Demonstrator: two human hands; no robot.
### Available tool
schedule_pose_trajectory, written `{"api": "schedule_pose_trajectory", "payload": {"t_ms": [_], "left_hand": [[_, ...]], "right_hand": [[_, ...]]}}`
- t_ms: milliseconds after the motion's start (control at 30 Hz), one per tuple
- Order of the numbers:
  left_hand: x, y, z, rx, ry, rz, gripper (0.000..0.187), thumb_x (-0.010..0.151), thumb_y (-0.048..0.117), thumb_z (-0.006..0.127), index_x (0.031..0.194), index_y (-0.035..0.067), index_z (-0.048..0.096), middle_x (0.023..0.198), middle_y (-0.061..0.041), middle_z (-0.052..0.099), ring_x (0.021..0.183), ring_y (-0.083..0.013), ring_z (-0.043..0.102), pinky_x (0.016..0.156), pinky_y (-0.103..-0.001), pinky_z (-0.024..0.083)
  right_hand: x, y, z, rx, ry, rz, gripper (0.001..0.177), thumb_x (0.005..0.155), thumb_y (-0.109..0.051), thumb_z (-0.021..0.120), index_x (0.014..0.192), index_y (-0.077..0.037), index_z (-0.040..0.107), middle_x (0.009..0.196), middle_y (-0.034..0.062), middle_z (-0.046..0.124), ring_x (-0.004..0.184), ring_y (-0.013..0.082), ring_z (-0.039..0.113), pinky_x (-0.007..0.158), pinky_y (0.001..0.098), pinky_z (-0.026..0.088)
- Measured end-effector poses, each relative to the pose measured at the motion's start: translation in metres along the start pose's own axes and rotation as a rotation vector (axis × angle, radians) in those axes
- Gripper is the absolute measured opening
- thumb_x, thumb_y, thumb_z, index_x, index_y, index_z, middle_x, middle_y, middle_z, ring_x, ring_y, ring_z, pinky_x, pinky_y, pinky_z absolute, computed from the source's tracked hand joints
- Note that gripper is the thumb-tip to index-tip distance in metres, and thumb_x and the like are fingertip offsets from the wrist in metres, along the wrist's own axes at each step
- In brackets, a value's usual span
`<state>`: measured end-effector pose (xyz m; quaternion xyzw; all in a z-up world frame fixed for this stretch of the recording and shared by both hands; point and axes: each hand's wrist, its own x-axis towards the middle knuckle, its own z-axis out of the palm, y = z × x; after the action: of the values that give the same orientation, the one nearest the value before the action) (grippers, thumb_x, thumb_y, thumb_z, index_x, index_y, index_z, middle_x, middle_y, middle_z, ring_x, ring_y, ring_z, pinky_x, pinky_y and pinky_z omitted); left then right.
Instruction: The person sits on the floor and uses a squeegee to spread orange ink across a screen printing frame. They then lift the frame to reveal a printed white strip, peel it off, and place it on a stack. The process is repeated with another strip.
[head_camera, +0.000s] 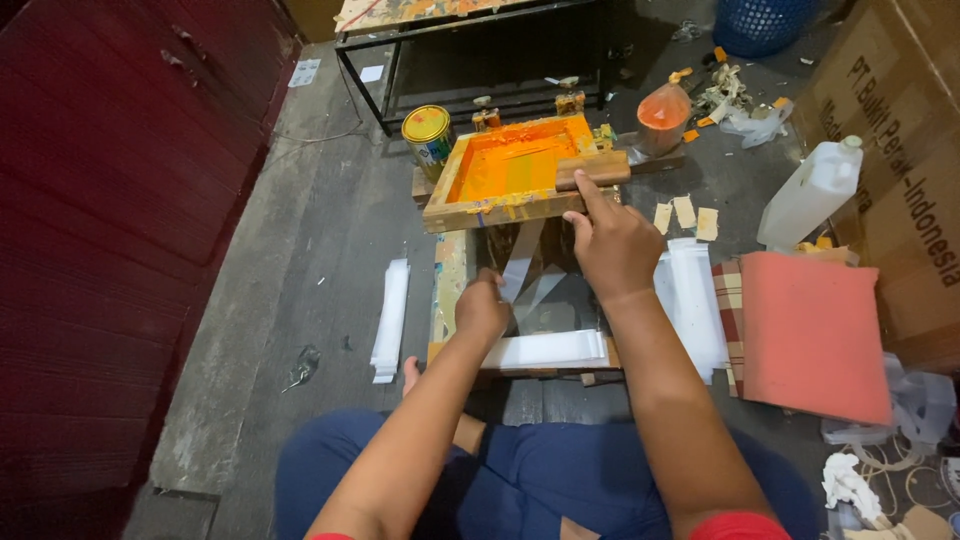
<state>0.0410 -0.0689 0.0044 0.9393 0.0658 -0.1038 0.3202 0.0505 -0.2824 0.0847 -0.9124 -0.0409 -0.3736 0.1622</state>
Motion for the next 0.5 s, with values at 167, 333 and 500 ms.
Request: {"api": "schedule_pose_trajectory", "payload": {"t_ms": [167, 333, 500], "left_hand": [[0.008, -0.016, 0.007, -0.131, 0.038, 0.003, 0.043, 0.079, 0.001, 0.077, 0.118, 0.008, 0.06, 0.1, -0.014, 0.065, 0.106, -0.0359, 0.067, 0.095, -0.049, 0.053], [0.006, -0.034, 0.004, -0.393, 0.016, 0.005, 0.034, 0.078, 0.003, 0.078, 0.11, 0.008, 0.067, 0.083, -0.009, 0.07, 0.081, -0.025, 0.07, 0.074, -0.038, 0.056], [-0.055, -0.009, -0.039, -0.622, -0.196, 0.108, 0.032, 0.075, -0.002, 0.075, 0.107, -0.002, 0.075, 0.08, -0.01, 0.068, 0.077, -0.0209, 0.064, 0.074, -0.034, 0.052]], "right_hand": [[0.0, -0.001, -0.001, 0.011, -0.026, 0.019, 0.057, 0.088, -0.036, 0.083, 0.142, -0.028, 0.067, 0.078, 0.0023, 0.074, 0.071, 0.0218, 0.073, 0.063, 0.0371, 0.061], [0.002, -0.002, -0.006, 0.052, -0.055, 0.025, 0.055, 0.086, -0.03, 0.083, 0.139, -0.023, 0.069, 0.078, 0.0065, 0.074, 0.073, 0.027, 0.073, 0.064, 0.0423, 0.06], [0.004, 0.005, 0.001, 0.04, -0.072, 0.013, 0.052, 0.081, -0.033, 0.087, 0.13, -0.025, 0.074, 0.079, 0.0037, 0.071, 0.077, 0.0261, 0.071, 0.069, 0.0416, 0.059]]}}
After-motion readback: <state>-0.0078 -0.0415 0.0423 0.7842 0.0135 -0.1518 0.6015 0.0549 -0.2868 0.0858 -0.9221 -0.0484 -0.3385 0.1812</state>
